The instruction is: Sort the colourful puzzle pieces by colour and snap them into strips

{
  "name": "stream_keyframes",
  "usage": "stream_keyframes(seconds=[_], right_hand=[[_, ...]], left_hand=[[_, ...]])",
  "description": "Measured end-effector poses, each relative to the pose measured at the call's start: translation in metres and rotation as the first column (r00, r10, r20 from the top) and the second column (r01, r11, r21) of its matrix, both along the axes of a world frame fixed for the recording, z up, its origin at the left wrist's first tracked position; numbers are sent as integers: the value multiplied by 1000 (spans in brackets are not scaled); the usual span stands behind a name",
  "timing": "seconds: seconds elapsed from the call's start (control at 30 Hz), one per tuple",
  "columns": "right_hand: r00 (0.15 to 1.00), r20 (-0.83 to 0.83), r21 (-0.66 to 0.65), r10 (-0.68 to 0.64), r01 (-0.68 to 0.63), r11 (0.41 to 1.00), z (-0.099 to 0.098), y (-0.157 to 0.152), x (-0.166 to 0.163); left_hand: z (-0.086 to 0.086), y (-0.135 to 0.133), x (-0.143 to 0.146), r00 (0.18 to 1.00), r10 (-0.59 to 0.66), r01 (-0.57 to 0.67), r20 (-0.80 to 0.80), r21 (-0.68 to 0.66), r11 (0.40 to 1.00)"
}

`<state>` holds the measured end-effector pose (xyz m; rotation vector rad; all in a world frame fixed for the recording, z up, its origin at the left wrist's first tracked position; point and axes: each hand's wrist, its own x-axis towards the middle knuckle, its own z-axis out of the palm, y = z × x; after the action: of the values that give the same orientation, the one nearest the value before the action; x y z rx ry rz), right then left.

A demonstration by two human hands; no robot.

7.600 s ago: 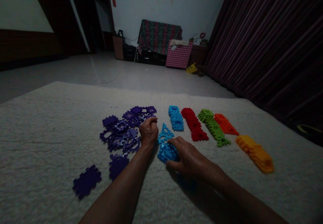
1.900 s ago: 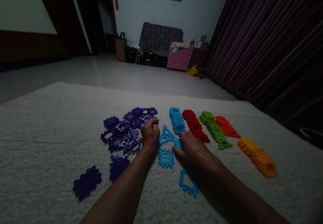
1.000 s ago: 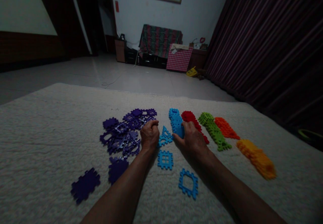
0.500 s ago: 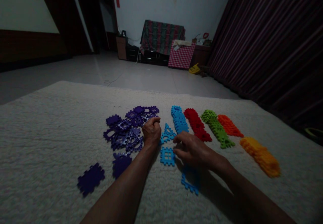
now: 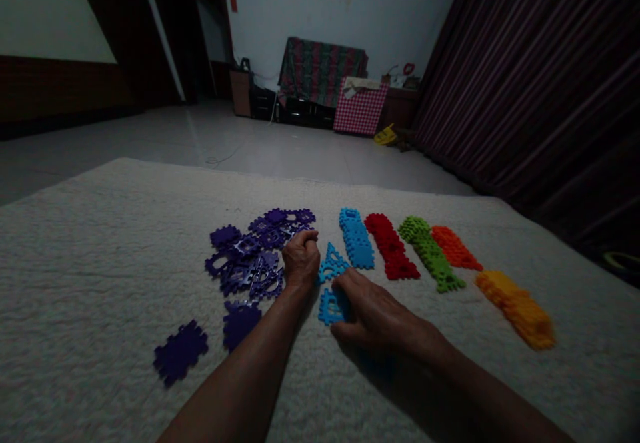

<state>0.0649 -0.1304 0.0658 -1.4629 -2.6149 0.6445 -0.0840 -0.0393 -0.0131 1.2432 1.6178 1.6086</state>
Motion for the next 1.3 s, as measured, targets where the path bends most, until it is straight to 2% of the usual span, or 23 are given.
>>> stream_keyframes(seconds=[0.13,0.23,0.37,0.5,0.57,0.73,0.83,1.0,1.3], right_hand=[[996,-74,-17,-44,43,999,-3,1,-1],[989,-146,0,-16,16,1000,-4,6,2],[988,-152,145,35,-12,989,-8,15,14],[998,-31,258,-60,66,964,-13,19,29],[996,25,236,-80,72,969,-11,17,33],[998,63,49,0,-3,999,9,11,36],[998,65,86,2,-7,996,14,11,32],[992,51,97,118,-122,988,5,12,19],[998,59,90,-3,-2,996,0,7,11]], left_hand=[[-3,2,0,1000,-8,8,-7,10,1000],[-3,2,0,1000,-11,11,-7,12,1000],[2,1,0,1000,-6,6,-4,-16,1000],[5,0,0,1000,-1,1,0,-40,999],[4,0,0,1000,-7,7,10,-29,1000],[1,1,0,1000,-11,11,11,-5,1000],[2,0,0,1000,-12,12,5,-6,1000],[2,0,0,1000,-9,9,1,-14,1000],[1,1,0,1000,-14,14,14,-9,1000]])
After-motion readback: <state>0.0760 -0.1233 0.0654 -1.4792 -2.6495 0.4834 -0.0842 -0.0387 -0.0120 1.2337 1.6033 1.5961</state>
